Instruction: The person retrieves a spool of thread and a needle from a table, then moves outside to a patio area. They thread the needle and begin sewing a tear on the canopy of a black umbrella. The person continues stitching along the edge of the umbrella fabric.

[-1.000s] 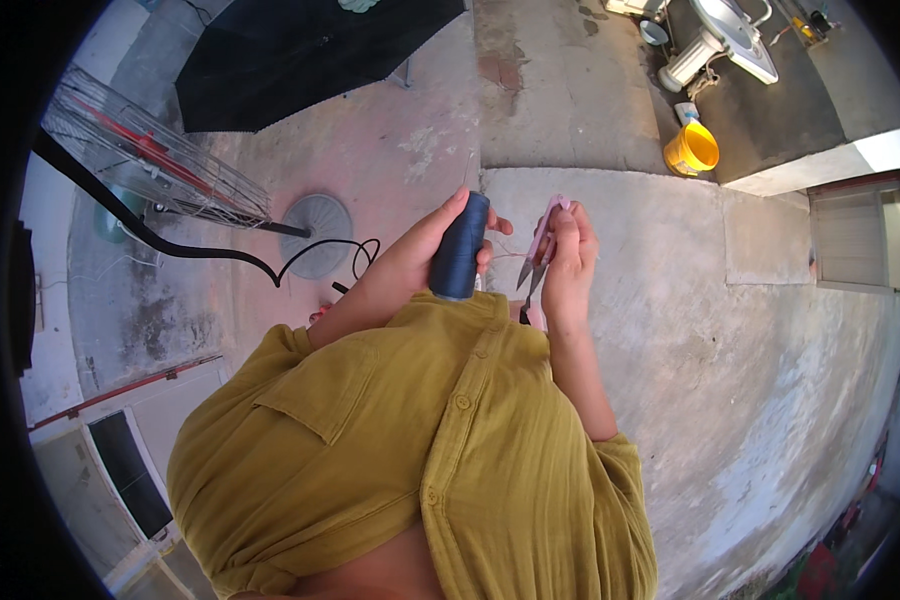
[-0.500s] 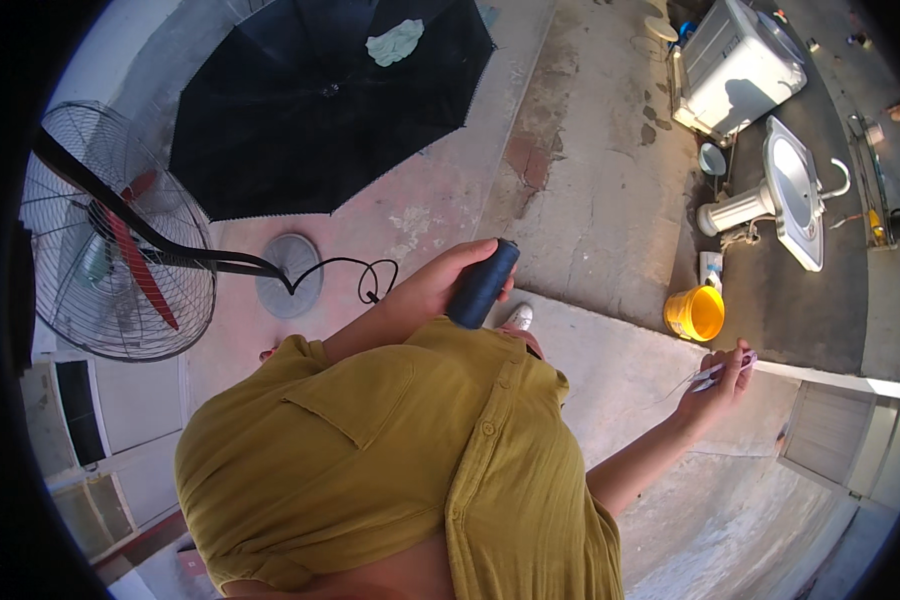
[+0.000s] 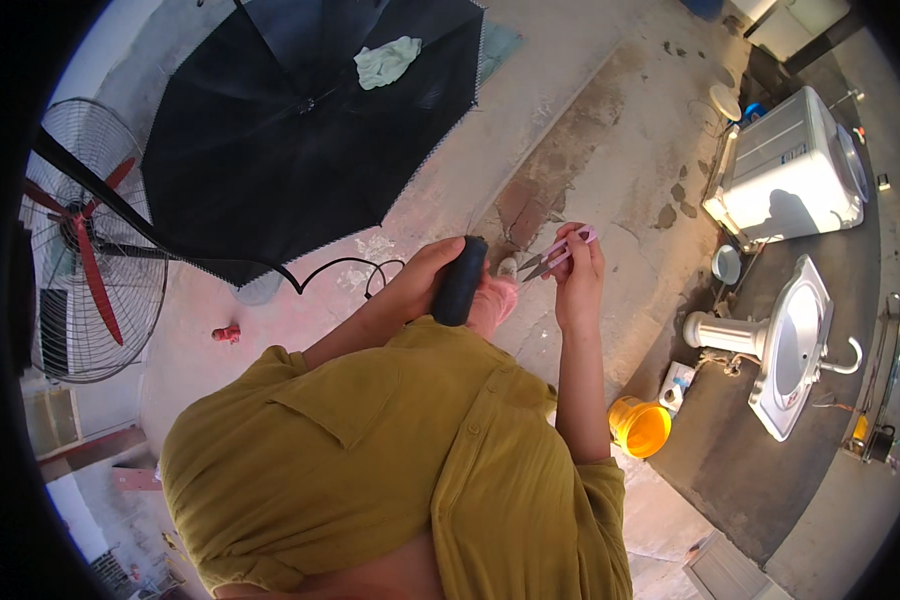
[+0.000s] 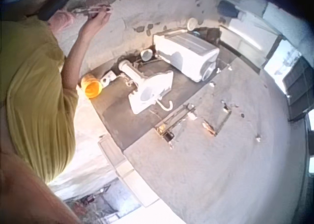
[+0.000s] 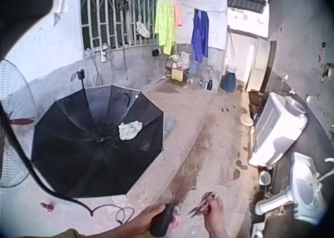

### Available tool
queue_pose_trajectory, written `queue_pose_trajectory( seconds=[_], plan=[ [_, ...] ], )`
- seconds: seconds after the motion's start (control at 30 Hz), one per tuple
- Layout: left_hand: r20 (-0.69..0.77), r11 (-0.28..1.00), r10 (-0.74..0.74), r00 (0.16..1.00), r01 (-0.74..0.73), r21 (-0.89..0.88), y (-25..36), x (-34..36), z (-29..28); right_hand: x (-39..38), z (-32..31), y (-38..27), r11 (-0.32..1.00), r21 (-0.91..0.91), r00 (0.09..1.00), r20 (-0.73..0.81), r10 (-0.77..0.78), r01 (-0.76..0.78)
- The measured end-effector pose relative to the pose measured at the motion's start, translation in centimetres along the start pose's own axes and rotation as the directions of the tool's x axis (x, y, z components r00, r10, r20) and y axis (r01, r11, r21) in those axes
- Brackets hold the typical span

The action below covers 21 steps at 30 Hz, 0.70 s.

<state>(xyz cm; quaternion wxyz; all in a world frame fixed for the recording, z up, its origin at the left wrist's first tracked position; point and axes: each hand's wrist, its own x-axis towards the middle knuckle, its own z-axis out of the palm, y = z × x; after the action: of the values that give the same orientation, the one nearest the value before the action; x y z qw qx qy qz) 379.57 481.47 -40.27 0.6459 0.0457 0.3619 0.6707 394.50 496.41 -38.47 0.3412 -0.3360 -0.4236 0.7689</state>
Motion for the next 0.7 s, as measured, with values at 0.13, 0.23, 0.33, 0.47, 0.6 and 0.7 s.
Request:
queue_pose_trajectory(
  seconds=[0.13,0.23,0.33,0.47,0.6,0.7],
  plan=[
    [-0.017,0.982,0.183,0.983,-0.182,0.050,1.6,11.1,-0.2,14.6,-4.1,0.1,0.997,-0.078,0.999,0.050,0.012,-0.008],
    [-0.066,0.952,0.279,0.958,-0.267,0.150,4.5,19.0,1.0,24.3,-7.1,-1.1,0.973,-0.231,0.992,0.114,0.048,-0.020],
    [-0.057,0.889,0.418,0.907,-0.395,0.234,8.1,25.0,2.9,33.2,-7.6,-2.0,0.974,-0.204,0.986,0.117,0.121,-0.095],
    [-0.115,0.705,0.576,0.809,-0.421,0.570,11.4,32.6,3.5,45.6,-6.0,-0.8,0.934,-0.229,0.927,0.196,0.320,-0.274],
    [-0.251,0.628,0.714,0.654,-0.438,0.643,13.5,40.4,0.9,59.8,-2.3,3.5,0.855,-0.398,0.833,0.302,0.464,-0.333],
    [-0.310,0.566,0.801,0.513,-0.478,0.672,14.2,45.6,-0.7,69.4,0.5,7.0,0.843,-0.446,0.816,0.338,0.468,-0.299]
  ],
)
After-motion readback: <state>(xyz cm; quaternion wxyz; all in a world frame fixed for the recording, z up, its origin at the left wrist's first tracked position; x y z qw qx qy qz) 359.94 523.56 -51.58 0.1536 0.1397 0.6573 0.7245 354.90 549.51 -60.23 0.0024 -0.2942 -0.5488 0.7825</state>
